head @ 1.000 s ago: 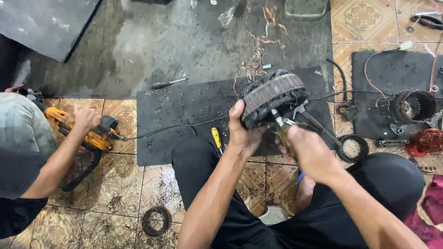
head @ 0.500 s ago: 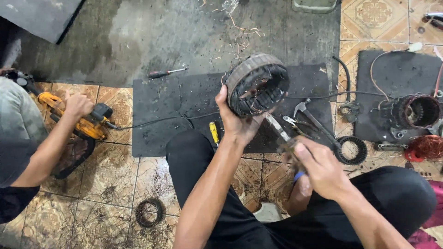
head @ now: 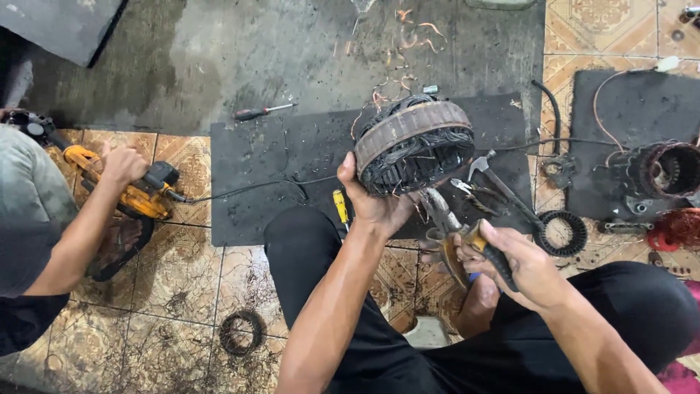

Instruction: The person sits on a stool and uses pliers to pull and cut copper wires from a cylindrical motor stator. They rotate the stator to access different sections and continue removing the wire coils.

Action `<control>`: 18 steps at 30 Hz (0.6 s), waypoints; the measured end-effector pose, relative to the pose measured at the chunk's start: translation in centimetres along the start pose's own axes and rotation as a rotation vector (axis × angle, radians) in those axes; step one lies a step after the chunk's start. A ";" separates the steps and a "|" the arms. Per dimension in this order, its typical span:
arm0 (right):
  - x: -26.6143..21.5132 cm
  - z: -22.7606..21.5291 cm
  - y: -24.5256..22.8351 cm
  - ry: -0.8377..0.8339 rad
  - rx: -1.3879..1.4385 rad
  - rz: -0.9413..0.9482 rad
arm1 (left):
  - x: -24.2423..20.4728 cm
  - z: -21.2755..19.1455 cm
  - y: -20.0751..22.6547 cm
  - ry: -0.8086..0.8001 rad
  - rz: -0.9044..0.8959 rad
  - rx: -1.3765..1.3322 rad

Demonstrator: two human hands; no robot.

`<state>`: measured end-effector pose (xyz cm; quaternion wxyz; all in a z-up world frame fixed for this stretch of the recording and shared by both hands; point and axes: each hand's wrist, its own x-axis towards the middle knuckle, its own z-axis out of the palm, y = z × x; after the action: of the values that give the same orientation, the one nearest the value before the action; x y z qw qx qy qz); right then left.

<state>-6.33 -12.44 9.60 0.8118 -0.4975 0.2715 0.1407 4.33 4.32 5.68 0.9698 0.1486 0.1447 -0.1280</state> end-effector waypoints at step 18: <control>1.8 -1.2 0.0 0.084 0.222 0.281 | 0.8 -3.6 -1.5 -0.079 -0.062 0.086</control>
<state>-5.25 -13.57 8.12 0.8221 -0.3673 0.3859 0.2009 3.82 3.97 1.80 0.9630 0.1806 0.1050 -0.1700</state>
